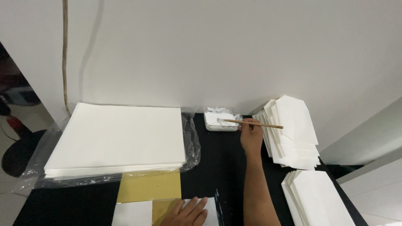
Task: Folding a sheet of paper over a template and applying glue to the edge to create a bag.
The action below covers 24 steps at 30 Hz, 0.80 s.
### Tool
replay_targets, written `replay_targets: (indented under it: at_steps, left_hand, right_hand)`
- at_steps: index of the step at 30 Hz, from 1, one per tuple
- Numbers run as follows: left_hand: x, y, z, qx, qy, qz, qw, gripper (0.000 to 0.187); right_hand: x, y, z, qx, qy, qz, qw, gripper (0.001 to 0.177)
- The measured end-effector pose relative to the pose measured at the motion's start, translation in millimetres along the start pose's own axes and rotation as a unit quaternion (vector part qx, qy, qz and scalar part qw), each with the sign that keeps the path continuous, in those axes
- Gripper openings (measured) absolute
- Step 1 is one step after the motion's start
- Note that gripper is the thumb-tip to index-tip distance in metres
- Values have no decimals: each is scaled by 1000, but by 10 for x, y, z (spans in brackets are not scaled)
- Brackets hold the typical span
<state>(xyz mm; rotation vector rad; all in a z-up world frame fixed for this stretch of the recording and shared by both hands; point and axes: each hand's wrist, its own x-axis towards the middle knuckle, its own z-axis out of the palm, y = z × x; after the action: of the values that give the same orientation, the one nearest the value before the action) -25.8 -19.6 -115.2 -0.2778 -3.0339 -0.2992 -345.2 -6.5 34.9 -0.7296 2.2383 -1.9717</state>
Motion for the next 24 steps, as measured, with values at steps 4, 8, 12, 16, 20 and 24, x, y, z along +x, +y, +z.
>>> replay_targets:
  at_steps: [4, 8, 12, 16, 20, 24]
  left_hand:
    - [25, 62, -247, -53, -125, -40, 990, 59]
    - [6, 62, -12, -15, 11, -25, 1000, 56]
    - [2, 144, -290, -51, -84, -49, 994, 62]
    - [-21, 98, -83, 0, -32, -30, 999, 56]
    - [-17, 131, -169, 11, -5, -22, 1000, 60]
    - [-50, 154, -153, 13, -7, -30, 999, 62]
  right_hand:
    - [9, 20, 46, 29, 4, -11, 1000, 15]
    - [9, 51, 50, 47, -1, -3, 999, 14]
    - [-42, 23, 71, 45, -8, -21, 999, 15]
    - [-20, 95, 117, 58, -12, -20, 998, 14]
    - [-15, 58, 121, 77, -14, -13, 997, 13]
    - [-64, 46, 121, 69, -24, -24, 997, 13]
